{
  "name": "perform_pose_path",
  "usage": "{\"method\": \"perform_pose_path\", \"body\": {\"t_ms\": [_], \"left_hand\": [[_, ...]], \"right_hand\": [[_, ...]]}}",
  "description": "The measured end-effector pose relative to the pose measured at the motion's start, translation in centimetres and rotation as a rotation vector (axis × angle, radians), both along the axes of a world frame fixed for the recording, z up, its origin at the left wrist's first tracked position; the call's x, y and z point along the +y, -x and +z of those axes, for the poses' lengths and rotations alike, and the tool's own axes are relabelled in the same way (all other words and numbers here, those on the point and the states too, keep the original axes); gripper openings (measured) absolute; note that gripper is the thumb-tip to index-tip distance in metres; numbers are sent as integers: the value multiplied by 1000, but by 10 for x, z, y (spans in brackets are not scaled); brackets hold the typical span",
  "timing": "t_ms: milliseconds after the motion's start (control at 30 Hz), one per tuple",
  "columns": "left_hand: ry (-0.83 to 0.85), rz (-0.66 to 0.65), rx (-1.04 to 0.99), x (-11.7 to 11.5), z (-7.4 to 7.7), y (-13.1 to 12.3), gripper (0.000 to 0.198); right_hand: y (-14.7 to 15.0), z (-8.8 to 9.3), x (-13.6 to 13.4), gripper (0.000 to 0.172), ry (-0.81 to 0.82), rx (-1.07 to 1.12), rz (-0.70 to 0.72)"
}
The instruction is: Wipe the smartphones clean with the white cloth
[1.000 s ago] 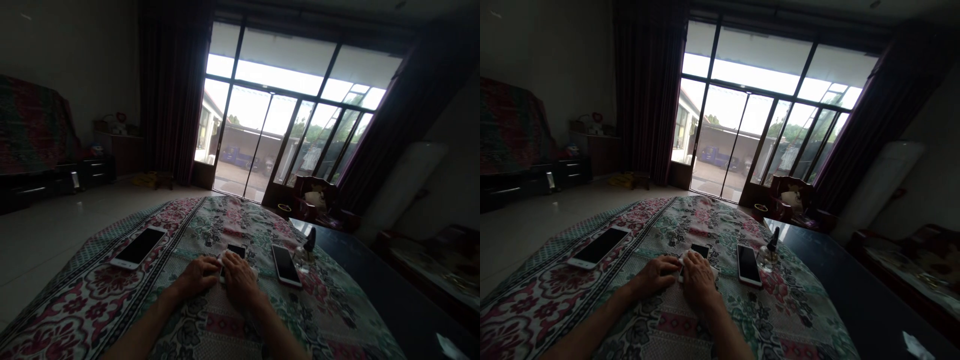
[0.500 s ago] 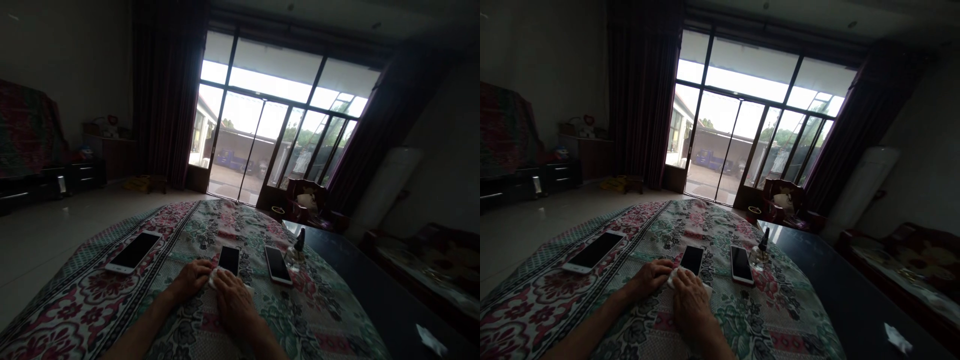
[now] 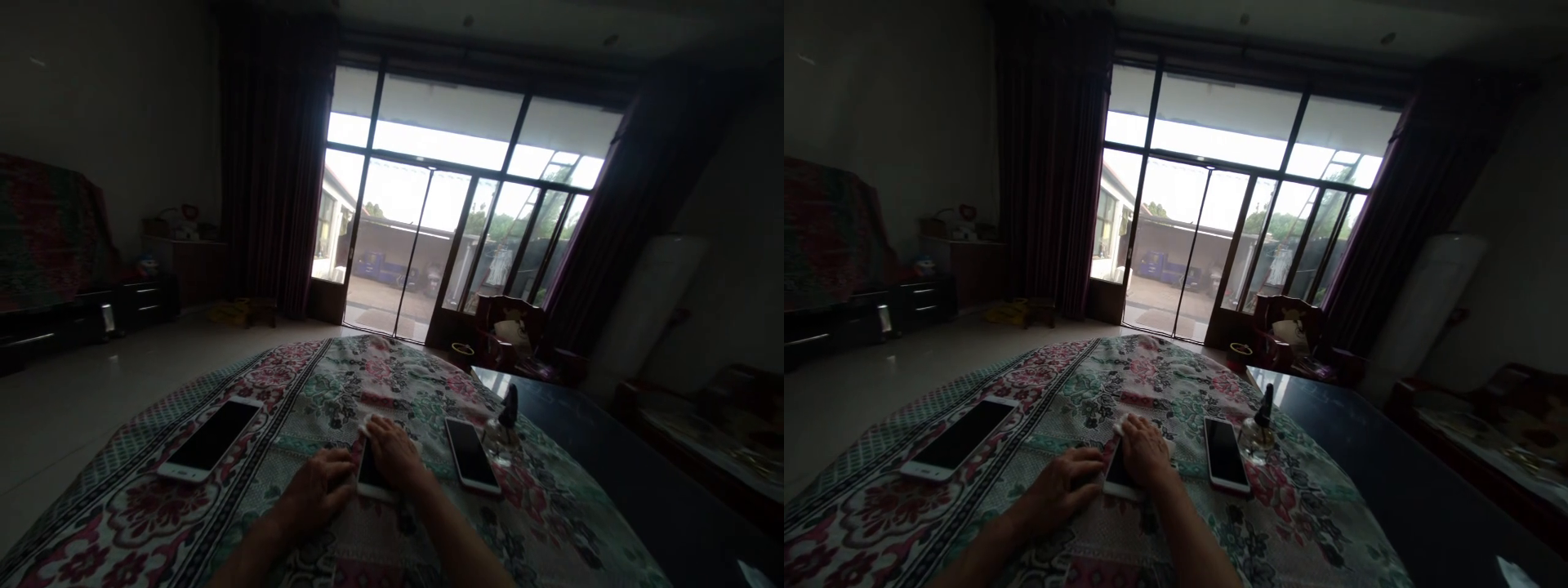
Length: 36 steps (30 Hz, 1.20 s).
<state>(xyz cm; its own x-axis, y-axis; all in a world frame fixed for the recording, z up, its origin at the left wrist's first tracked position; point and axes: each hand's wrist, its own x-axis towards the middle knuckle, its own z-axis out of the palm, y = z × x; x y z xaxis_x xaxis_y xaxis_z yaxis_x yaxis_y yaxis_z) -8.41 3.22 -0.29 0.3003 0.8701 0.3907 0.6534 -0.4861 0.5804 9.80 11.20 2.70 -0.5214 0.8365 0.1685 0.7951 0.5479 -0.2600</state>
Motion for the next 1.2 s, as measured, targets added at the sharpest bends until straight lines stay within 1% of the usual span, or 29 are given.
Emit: {"method": "perform_pose_path", "body": {"t_ms": [133, 233, 300, 533, 700, 933, 1100, 1200], "left_hand": [[-5, 73, 39, -2, 1, -6, 23], [-16, 121, 42, -3, -1, -10, 28], [-13, 123, 47, -3, -2, -12, 29], [26, 73, 76, -4, 4, -12, 26], [22, 59, 72, -5, 6, -12, 26], [-13, 101, 54, -6, 0, -12, 25], [-12, 136, 47, -4, -6, -13, 30], [-5, 135, 73, -2, -6, -13, 30]], "right_hand": [[4, 3, 10, 41, 0, -17, -34], [4, 4, 8, 41, 3, -16, -30], [3, 2, 4, 42, 13, -12, -30], [-15, -7, -24, 44, 23, 54, 33], [-22, -7, -50, 45, 10, 91, 60], [-27, -3, -82, 44, 23, 84, 81], [-36, -10, -100, 44, 16, 86, 103], [-38, -13, -106, 44, 8, 102, 103]]}}
